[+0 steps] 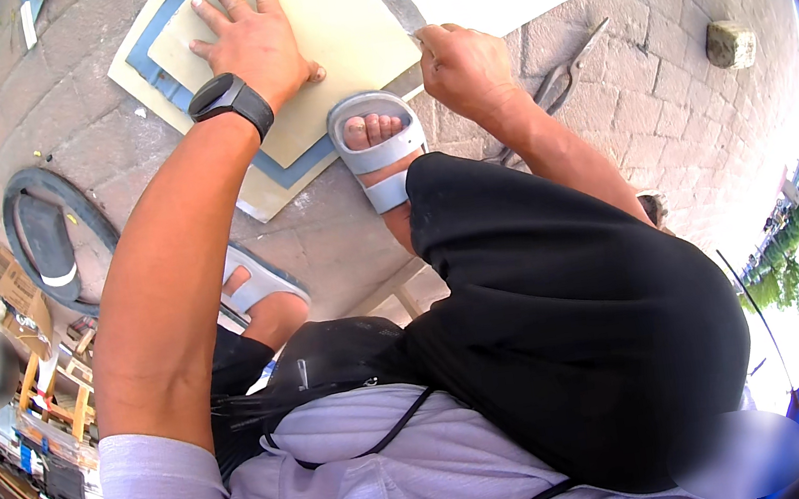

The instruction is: The person sits on a paved surface and uses a utility knife to cut a rectangular piece of light-colored material. They align the material on a larger blue sheet and carefully cut along the edges to trim it to size.

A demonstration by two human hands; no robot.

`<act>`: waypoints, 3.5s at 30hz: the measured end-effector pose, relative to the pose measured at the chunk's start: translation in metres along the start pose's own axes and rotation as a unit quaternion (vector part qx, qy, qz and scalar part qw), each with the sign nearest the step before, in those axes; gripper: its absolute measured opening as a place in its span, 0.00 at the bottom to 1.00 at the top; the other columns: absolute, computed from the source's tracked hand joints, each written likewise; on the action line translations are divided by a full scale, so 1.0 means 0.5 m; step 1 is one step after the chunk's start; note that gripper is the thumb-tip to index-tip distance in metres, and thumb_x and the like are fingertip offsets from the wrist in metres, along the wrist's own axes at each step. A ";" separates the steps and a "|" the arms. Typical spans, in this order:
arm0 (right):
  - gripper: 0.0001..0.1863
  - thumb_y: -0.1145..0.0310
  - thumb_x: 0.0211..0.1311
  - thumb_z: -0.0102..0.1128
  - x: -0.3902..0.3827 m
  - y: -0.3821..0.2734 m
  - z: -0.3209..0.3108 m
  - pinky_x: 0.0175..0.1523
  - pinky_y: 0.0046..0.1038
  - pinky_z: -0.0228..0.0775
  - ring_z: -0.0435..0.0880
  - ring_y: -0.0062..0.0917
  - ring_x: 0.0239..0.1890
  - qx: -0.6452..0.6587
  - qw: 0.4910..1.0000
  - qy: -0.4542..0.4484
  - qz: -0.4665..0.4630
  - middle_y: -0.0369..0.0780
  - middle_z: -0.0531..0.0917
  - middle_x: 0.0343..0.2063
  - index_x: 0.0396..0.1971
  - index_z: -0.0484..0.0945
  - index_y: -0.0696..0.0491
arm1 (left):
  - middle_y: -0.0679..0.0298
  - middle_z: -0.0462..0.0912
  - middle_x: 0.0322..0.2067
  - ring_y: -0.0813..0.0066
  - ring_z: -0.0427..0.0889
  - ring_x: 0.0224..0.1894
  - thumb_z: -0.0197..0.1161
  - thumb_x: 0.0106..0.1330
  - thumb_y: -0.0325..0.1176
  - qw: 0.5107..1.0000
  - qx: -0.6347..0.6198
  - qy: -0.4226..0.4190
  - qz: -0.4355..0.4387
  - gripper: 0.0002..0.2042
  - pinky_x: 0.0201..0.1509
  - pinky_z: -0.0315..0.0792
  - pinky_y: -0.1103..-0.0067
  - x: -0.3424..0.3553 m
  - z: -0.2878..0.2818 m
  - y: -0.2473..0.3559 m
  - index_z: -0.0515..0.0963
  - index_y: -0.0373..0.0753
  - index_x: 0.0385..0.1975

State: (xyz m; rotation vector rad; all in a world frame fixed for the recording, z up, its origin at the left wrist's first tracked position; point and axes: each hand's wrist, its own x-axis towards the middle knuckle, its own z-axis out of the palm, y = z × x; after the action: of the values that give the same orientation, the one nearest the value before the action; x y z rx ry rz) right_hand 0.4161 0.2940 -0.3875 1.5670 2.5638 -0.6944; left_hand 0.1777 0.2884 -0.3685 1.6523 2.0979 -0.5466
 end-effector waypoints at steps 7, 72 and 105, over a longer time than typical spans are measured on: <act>0.06 0.69 0.61 0.59 -0.034 0.002 0.014 0.39 0.45 0.78 0.86 0.45 0.33 0.027 0.999 0.026 0.024 0.44 0.86 0.30 0.34 0.82 0.51 | 0.35 0.46 0.77 0.31 0.46 0.78 0.86 0.40 0.54 1.000 0.003 0.015 -0.003 0.67 0.70 0.62 0.39 0.002 0.010 -0.003 0.48 0.44 0.80; 0.09 0.68 0.59 0.56 0.120 -0.012 0.020 0.40 0.45 0.77 0.86 0.45 0.33 0.012 0.998 0.040 -0.036 0.46 0.86 0.28 0.32 0.84 0.53 | 0.33 0.47 0.76 0.29 0.46 0.78 0.86 0.40 0.54 0.999 0.006 0.031 0.008 0.67 0.69 0.62 0.39 0.000 0.027 -0.007 0.49 0.42 0.80; 0.06 0.67 0.61 0.58 -0.039 0.023 0.026 0.39 0.47 0.77 0.86 0.47 0.33 0.030 0.998 0.053 -0.013 0.46 0.85 0.29 0.28 0.79 0.53 | 0.32 0.44 0.76 0.32 0.47 0.78 0.88 0.35 0.53 1.000 -0.009 -0.015 -0.019 0.72 0.75 0.59 0.46 -0.010 -0.009 0.008 0.45 0.35 0.79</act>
State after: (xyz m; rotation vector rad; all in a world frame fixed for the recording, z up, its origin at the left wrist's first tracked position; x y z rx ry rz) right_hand 0.4332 0.2769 -0.3979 1.6324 2.6677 -0.7160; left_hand 0.1821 0.2875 -0.3621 1.5870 2.1106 -0.5600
